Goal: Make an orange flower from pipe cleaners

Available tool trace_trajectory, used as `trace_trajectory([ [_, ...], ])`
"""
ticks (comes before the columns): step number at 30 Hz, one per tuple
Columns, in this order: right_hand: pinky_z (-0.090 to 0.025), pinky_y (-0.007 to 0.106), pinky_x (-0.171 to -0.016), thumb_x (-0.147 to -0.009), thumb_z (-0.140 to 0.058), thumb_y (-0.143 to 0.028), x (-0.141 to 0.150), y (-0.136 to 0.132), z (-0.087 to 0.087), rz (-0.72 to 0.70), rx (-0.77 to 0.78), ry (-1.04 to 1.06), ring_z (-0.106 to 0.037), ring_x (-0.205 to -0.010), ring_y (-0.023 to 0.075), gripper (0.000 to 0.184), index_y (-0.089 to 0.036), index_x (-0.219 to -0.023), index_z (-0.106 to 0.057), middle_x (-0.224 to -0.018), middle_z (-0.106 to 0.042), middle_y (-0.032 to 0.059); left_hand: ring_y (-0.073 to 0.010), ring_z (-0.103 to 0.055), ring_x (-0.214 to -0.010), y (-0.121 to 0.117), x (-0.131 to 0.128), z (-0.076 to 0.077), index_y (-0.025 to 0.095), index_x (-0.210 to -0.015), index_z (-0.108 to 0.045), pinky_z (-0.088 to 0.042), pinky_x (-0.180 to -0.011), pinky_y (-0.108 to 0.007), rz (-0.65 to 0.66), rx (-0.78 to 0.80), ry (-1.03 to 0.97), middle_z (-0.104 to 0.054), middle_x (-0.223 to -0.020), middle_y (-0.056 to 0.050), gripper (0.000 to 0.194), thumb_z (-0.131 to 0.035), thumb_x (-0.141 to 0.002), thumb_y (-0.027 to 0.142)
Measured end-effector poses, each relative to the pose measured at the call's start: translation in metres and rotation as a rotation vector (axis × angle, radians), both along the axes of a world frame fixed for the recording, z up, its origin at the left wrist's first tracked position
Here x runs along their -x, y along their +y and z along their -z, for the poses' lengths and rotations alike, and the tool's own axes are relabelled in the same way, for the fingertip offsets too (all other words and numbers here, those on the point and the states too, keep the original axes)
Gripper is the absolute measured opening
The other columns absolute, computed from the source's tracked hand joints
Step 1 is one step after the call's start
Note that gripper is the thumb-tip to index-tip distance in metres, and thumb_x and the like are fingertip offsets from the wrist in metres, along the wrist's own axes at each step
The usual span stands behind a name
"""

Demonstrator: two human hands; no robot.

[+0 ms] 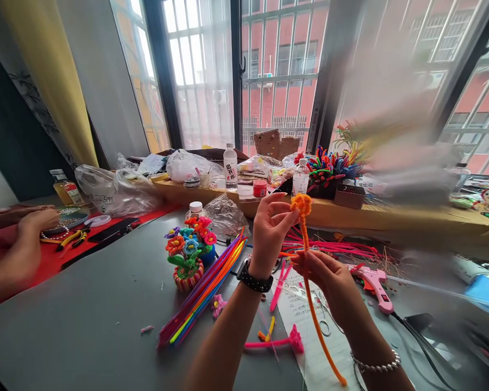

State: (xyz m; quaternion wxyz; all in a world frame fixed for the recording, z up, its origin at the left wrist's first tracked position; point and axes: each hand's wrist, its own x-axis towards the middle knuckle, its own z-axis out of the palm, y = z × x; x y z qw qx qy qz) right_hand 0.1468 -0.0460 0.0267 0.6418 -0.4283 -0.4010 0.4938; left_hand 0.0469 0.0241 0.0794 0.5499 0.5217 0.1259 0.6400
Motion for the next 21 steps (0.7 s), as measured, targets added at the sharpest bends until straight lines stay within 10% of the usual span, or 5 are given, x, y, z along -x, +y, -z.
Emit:
trace_trajectory([
  [21, -0.046, 0.019, -0.054, -0.064, -0.068, -0.034, -0.017, 0.006, 0.002, 0.096, -0.138, 0.188, -0.051, -0.053, 0.0057, 0.018, -0.021, -0.076, -0.064, -0.068, -0.062, -0.0020, -0.0091, -0.059, -0.073, 0.008, 0.008, 0.009, 0.019, -0.100, -0.049, -0.048, -0.073, -0.022, -0.107, -0.155, 0.112, -0.056, -0.079, 0.002, 0.036, -0.064, -0.068, 0.018],
])
